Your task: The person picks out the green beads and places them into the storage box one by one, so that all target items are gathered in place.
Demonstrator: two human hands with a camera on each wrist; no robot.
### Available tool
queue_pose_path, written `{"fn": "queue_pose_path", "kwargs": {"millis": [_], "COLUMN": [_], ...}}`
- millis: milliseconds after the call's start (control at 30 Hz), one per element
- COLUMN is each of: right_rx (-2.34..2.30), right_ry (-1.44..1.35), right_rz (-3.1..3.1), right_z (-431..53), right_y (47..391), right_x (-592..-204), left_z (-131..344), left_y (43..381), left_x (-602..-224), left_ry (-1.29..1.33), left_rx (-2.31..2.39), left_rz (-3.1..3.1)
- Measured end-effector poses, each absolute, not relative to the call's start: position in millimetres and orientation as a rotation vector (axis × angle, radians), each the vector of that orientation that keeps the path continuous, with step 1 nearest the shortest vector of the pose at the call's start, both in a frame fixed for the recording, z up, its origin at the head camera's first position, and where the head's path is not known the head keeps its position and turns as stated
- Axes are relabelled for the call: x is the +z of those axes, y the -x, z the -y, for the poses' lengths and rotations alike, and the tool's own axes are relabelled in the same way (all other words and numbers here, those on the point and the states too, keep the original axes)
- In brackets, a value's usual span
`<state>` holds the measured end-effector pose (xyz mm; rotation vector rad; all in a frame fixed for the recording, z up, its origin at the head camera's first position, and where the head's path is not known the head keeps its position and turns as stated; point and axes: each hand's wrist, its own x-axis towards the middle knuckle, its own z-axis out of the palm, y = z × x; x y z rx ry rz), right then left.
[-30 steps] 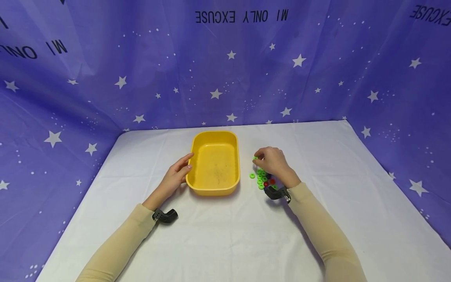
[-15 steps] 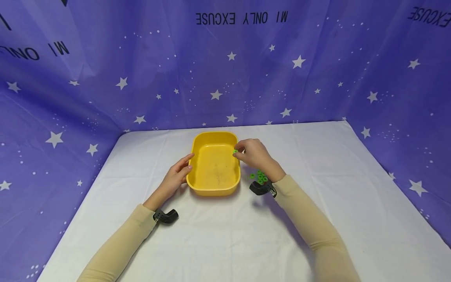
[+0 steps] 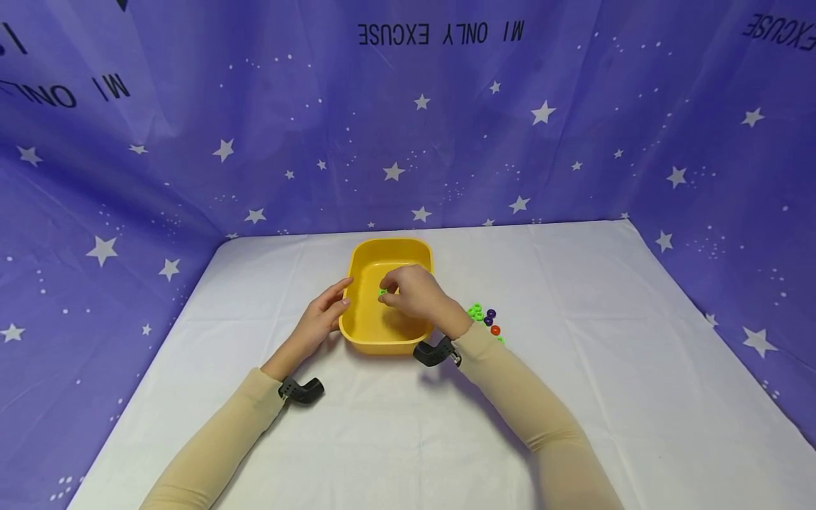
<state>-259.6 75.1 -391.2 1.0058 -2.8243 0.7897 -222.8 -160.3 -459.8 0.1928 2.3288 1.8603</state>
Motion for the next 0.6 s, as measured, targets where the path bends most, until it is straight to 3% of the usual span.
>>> {"fn": "queue_pose_path", "kwargs": {"millis": [600], "right_rx": [0.664], "right_ry": [-1.106], "right_rz": [2.918], "right_z": [-32.9], "right_y": [244.2], "right_x": [-414.5], "left_z": [160.0], "left_y": [224.6], "left_x": [-460.7], "left_ry": [-0.192], "left_rx": [1.854], "left_rz": [-2.312]}}
